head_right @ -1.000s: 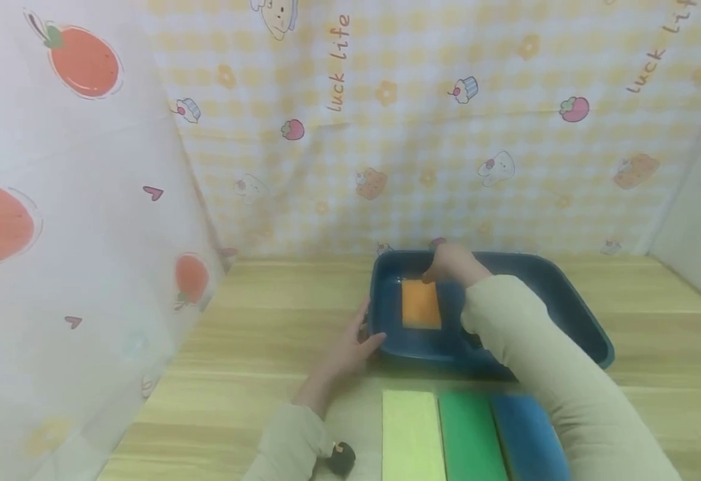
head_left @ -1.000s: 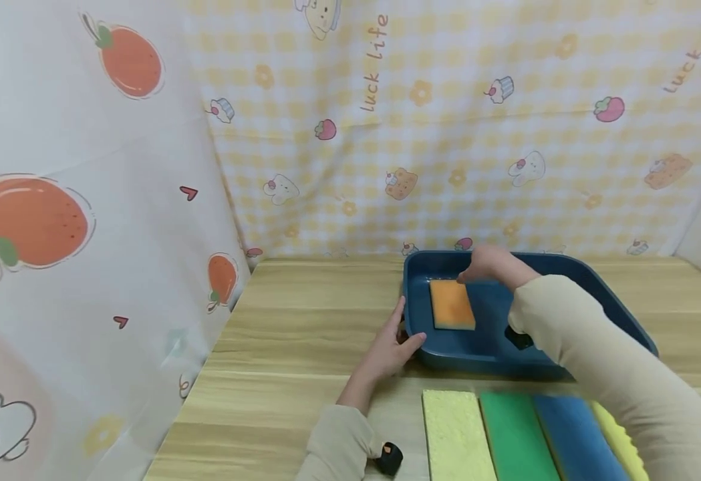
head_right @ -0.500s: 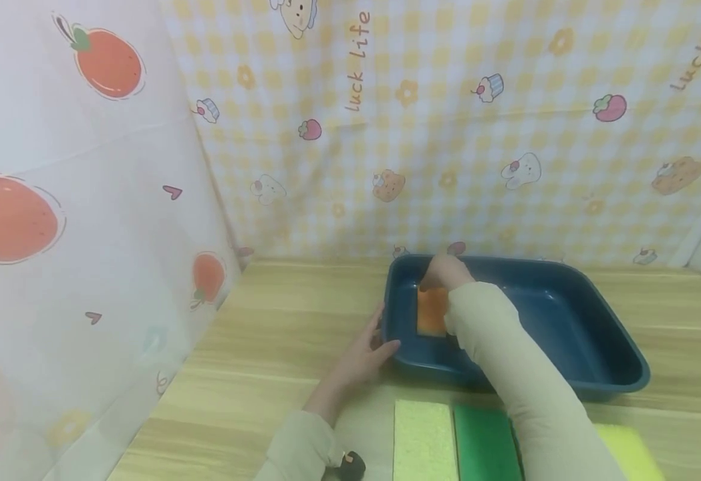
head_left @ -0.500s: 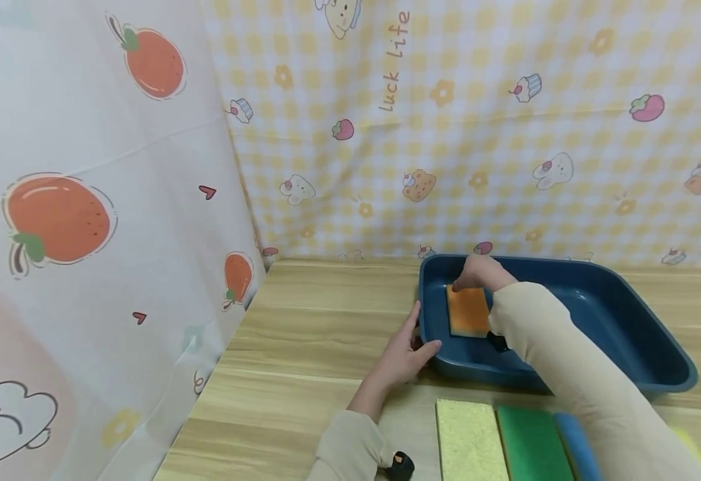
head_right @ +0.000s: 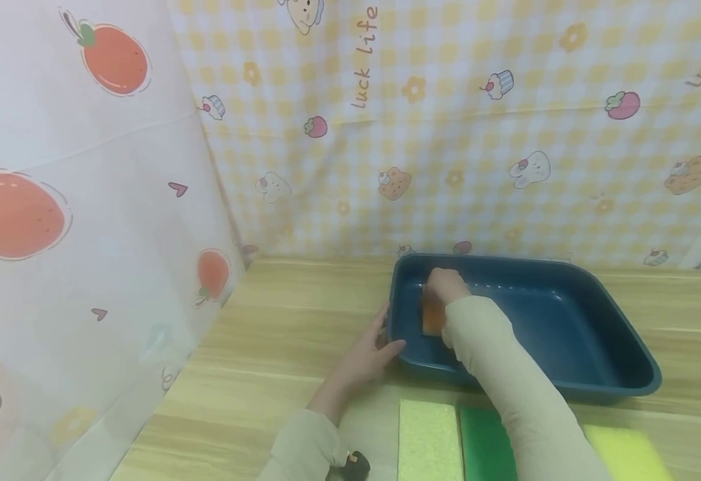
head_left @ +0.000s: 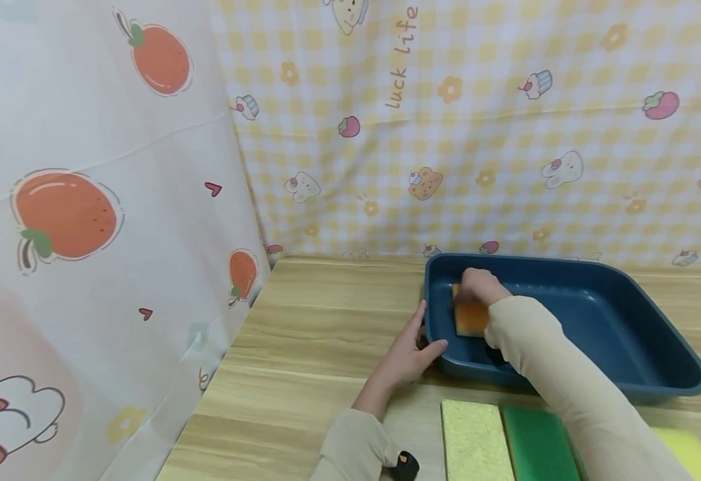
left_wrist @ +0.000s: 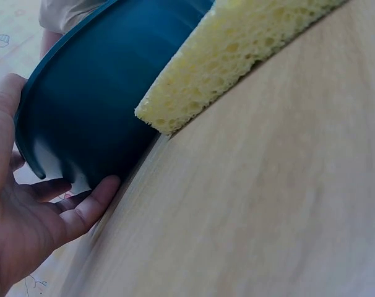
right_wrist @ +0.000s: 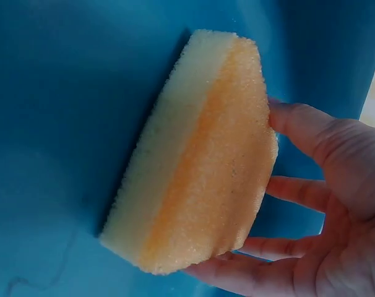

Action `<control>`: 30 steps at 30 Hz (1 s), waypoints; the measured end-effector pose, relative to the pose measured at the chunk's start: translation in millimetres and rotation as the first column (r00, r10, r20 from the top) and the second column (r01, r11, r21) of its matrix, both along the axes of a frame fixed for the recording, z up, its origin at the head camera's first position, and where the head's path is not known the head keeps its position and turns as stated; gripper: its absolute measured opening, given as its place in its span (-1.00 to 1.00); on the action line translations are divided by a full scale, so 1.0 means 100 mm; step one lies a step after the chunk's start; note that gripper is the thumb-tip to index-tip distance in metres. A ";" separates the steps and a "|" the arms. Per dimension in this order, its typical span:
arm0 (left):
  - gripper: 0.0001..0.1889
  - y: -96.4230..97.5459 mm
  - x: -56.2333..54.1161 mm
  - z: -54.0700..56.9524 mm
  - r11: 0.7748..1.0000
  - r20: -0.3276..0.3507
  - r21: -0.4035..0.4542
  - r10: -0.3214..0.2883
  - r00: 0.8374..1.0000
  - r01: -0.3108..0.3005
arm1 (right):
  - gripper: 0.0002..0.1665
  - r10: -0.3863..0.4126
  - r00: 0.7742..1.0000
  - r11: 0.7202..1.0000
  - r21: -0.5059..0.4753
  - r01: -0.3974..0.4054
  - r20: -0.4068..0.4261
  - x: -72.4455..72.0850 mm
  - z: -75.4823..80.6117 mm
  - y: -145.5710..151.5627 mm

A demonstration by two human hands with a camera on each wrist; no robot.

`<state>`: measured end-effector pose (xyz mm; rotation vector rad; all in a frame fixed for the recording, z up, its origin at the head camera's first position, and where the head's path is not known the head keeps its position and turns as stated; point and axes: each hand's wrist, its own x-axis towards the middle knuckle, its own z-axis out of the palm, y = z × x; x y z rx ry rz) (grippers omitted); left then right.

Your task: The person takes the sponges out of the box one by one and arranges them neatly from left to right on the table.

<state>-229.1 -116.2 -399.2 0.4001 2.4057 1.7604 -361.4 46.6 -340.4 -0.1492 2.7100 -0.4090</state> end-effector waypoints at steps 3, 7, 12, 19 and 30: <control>-0.24 0.01 -0.01 -0.02 1.000 0.000 0.006 -0.003 1.000 0.003 | -0.49 0.001 1.000 1.000 -0.004 -0.001 0.002 0.00 -0.02 0.02; -0.24 0.03 0.00 -0.02 1.000 0.004 0.004 -0.010 1.000 0.010 | -0.44 0.016 1.000 1.000 0.013 -0.016 0.008 0.00 -0.03 0.05; -0.24 0.03 -0.03 -0.04 1.000 0.009 0.019 -0.016 1.000 0.015 | -0.37 0.034 0.999 0.999 0.006 -0.034 -0.023 0.04 0.04 0.12; -0.22 0.00 -0.02 -0.05 0.999 0.024 0.033 -0.005 1.000 0.004 | -0.35 0.081 0.996 0.997 0.024 -0.080 -0.031 0.11 0.32 0.27; -0.22 0.02 -0.02 -0.04 0.999 0.007 0.041 -0.007 1.000 0.007 | -0.26 0.060 0.997 0.993 -0.105 -0.055 0.053 0.50 0.84 0.68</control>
